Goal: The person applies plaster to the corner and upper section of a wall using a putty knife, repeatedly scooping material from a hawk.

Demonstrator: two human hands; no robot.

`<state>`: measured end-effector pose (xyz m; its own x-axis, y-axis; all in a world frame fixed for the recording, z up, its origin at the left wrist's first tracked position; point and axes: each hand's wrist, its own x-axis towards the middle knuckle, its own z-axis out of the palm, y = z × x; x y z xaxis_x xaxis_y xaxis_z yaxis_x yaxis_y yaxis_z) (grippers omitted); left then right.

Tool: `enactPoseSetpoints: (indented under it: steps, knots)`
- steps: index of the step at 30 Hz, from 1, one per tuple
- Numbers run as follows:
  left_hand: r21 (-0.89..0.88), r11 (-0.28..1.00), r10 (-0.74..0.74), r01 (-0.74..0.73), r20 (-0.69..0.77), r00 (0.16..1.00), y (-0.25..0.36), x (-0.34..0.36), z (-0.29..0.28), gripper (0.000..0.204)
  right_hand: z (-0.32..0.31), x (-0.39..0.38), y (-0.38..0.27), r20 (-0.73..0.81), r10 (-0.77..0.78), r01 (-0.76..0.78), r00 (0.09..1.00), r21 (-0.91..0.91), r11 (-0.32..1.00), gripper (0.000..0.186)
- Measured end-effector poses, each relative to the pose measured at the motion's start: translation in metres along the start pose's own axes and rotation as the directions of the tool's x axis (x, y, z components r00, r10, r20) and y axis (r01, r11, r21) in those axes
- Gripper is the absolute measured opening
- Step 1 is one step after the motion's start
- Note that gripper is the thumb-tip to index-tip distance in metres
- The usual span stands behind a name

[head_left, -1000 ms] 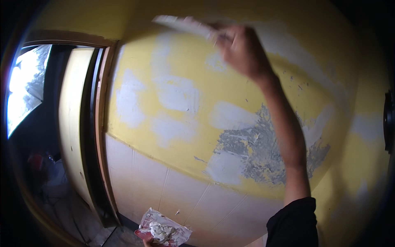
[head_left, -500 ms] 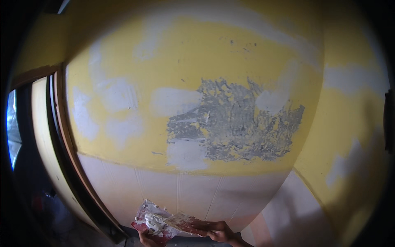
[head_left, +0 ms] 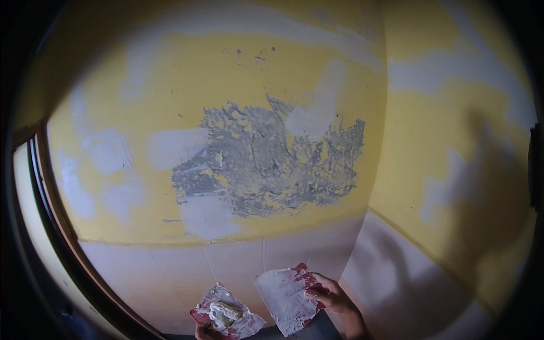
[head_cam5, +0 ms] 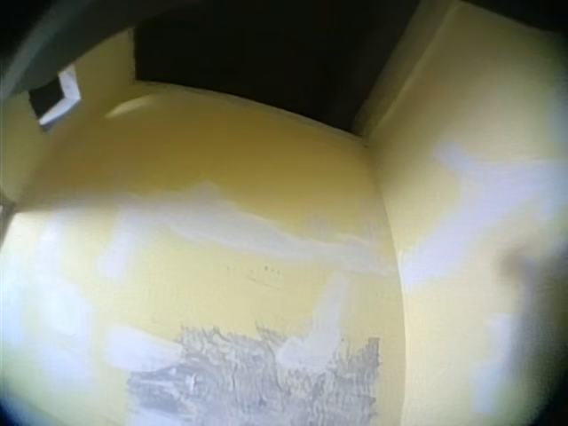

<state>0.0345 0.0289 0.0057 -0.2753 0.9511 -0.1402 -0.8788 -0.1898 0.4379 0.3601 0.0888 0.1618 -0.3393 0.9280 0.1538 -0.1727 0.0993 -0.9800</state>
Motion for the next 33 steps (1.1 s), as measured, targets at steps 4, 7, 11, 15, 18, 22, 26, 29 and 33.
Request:
enactPoseSetpoints:
  steps: [4,7,11,15,18,22,26,29,33]
  knots:
    - [0.035,0.996,-0.077,0.078,-0.040,0.996,-0.015,-0.004,0.024,0.041,-0.014,-0.025,0.029,-0.080,0.038,-0.049,0.996,-0.142,0.989,0.056]
    - [0.066,0.990,-0.124,0.128,-0.059,0.991,-0.024,-0.004,0.032,0.042,-0.022,-0.041,0.029,-0.151,0.074,-0.067,0.986,0.046,0.997,0.055]
    - [0.089,0.977,-0.186,0.194,-0.092,0.978,-0.045,-0.005,0.068,0.044,-0.037,-0.066,0.045,-0.228,0.085,-0.029,0.970,0.240,0.970,0.054]
    - [0.151,0.951,-0.291,0.271,0.134,0.947,-0.081,0.038,0.002,0.045,-0.039,-0.088,0.038,-0.301,0.009,0.018,0.954,0.084,0.996,0.055]
    - [0.174,0.938,-0.327,0.301,0.151,0.933,-0.100,0.024,0.036,0.043,-0.041,-0.103,0.028,-0.349,-0.101,0.084,0.932,-0.064,0.994,0.055]
    - [0.207,0.931,-0.320,0.302,0.058,0.946,-0.112,0.006,0.084,0.044,-0.044,-0.115,0.016,-0.442,-0.105,0.057,0.891,-0.119,0.991,0.057]
    - [0.350,0.879,-0.376,0.325,0.087,0.922,-0.130,0.002,0.071,0.049,-0.049,-0.130,0.011,-0.491,-0.134,0.017,0.861,-0.237,0.971,0.057]
    - [0.344,0.856,-0.439,0.385,0.092,0.894,-0.150,-0.006,0.079,0.052,-0.054,-0.143,0.012,-0.561,-0.176,0.008,0.809,-0.289,0.957,0.057]
    - [0.360,0.815,-0.525,0.455,0.125,0.842,-0.182,-0.021,0.097,0.057,-0.066,-0.174,0.026,-0.622,-0.397,0.053,0.675,-0.496,0.867,0.053]
